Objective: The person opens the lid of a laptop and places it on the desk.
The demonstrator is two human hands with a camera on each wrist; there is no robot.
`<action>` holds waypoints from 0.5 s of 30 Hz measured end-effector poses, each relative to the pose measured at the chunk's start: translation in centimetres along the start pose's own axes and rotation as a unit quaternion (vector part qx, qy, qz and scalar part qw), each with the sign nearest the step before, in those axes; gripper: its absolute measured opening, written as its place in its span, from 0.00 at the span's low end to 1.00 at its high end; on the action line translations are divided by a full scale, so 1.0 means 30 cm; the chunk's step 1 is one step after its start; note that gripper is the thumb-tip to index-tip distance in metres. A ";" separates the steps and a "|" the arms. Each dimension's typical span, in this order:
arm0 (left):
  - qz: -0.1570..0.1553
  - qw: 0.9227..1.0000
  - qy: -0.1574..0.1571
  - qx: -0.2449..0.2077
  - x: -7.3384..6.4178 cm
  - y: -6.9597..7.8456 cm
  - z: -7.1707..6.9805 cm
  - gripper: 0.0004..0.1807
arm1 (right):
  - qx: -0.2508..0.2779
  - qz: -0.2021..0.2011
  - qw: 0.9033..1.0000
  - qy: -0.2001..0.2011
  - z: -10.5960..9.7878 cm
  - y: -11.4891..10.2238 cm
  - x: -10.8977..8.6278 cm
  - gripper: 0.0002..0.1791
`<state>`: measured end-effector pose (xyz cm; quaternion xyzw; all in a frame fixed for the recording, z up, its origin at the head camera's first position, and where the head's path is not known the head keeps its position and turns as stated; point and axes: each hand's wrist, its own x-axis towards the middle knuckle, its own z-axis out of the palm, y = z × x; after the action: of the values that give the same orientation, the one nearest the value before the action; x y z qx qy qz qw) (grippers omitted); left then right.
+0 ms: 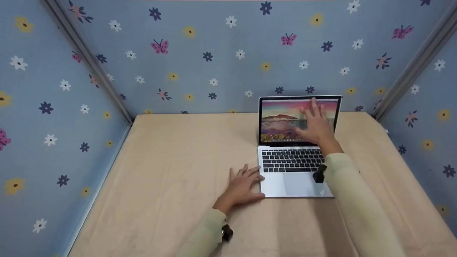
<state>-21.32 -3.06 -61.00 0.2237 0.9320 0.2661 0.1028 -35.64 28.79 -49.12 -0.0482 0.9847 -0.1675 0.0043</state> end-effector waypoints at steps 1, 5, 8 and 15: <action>0.000 1.000 -0.001 0.000 0.001 0.002 0.000 0.34 | 0.004 0.000 1.000 0.000 0.001 0.002 0.000 0.49; -0.001 1.000 0.002 -0.001 0.003 0.005 0.001 0.34 | 0.015 -0.004 1.000 0.000 0.006 0.010 0.007 0.50; 0.000 1.000 0.003 -0.001 0.004 0.005 0.001 0.33 | 0.018 -0.005 1.000 -0.007 0.005 0.012 0.013 0.51; 0.000 1.000 0.001 0.000 0.001 0.009 -0.001 0.33 | 0.036 0.001 0.999 -0.029 -0.005 0.004 0.025 0.51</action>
<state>-21.25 -2.87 -60.83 0.2234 0.9322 0.2658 0.1020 -36.41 28.88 -49.01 -0.0516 0.9776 -0.2011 0.0346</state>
